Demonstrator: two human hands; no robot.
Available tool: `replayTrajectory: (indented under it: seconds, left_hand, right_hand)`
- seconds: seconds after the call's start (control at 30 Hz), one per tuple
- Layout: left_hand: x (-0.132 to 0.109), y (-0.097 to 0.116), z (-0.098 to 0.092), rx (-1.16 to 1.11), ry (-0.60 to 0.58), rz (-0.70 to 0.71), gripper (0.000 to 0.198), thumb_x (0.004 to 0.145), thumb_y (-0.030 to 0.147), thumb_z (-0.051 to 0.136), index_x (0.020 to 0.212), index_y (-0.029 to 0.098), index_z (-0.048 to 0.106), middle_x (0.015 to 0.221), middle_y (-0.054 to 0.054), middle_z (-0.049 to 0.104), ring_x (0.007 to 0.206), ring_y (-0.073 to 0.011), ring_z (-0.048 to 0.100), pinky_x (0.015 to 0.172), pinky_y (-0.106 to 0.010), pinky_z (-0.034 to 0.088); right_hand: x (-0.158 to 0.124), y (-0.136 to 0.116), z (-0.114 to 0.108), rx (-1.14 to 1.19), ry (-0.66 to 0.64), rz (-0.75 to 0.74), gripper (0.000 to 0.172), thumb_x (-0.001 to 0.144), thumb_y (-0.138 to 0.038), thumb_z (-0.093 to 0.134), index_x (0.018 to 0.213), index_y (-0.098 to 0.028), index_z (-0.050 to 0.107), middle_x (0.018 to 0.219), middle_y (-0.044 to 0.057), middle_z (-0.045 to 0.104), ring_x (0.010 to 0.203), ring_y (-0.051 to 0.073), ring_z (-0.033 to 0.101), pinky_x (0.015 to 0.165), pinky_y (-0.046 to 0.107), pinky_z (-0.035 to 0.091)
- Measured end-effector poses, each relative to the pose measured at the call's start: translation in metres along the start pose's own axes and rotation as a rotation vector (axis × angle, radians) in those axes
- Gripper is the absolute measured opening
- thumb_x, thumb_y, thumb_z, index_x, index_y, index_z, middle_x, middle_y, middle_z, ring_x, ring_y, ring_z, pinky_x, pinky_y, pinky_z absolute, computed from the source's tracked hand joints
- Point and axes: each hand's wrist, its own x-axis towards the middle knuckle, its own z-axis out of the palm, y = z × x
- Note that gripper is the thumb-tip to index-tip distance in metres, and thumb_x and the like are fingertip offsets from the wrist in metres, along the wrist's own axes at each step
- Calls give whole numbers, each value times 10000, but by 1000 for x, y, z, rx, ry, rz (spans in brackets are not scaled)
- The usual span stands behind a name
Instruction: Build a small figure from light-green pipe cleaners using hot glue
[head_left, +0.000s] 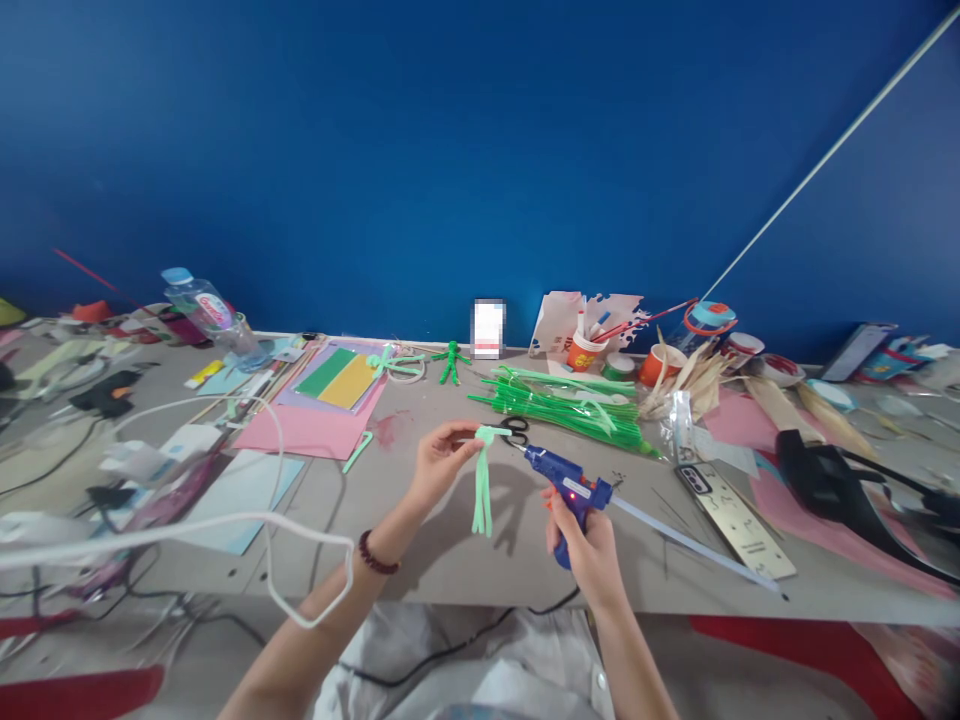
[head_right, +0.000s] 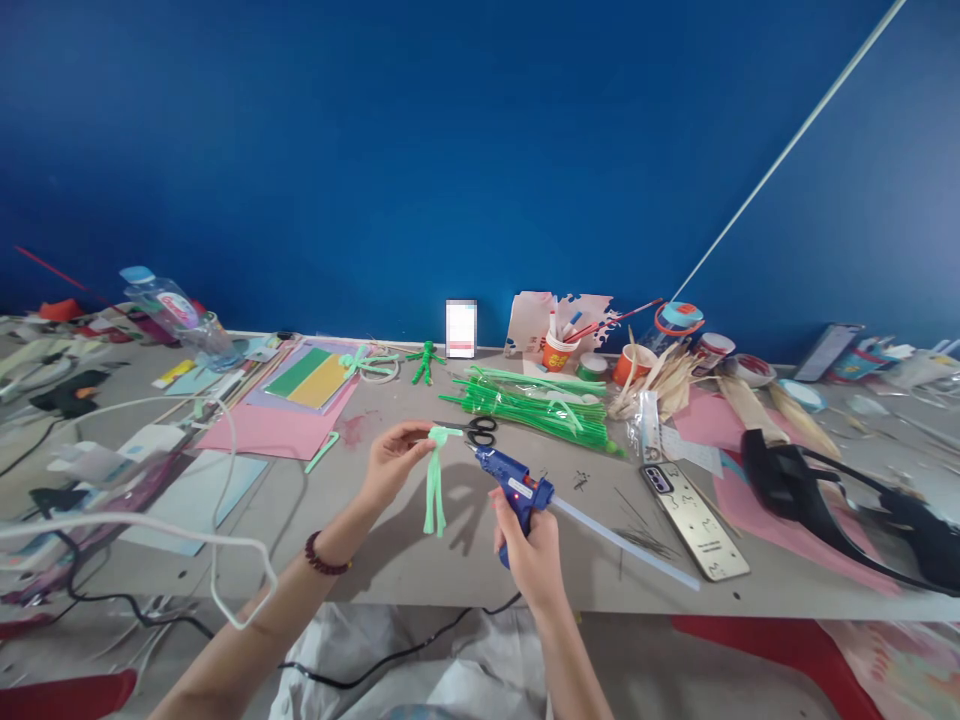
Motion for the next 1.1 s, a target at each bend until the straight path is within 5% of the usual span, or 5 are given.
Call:
replayTrajectory:
  seconds: [0.27, 1.1]
  left_hand:
    - [2, 1, 1, -40, 16, -88, 270, 631, 305, 761, 838, 153, 679, 775, -45, 704, 685, -136, 636, 666, -259, 532]
    - [-4, -2, 5, -25, -120, -86, 255, 658, 298, 742, 856, 148, 681, 846, -63, 696, 731, -152, 634, 671, -262, 531]
  right_hand:
    - [3, 0, -2, 360, -64, 203, 522, 804, -639, 436, 871, -141, 575, 392, -43, 458, 316, 98, 402, 282, 180, 279]
    - [7, -4, 5, 252, -99, 127, 441, 855, -564, 421, 833, -150, 570, 417, -25, 493, 362, 106, 440, 414, 228, 335]
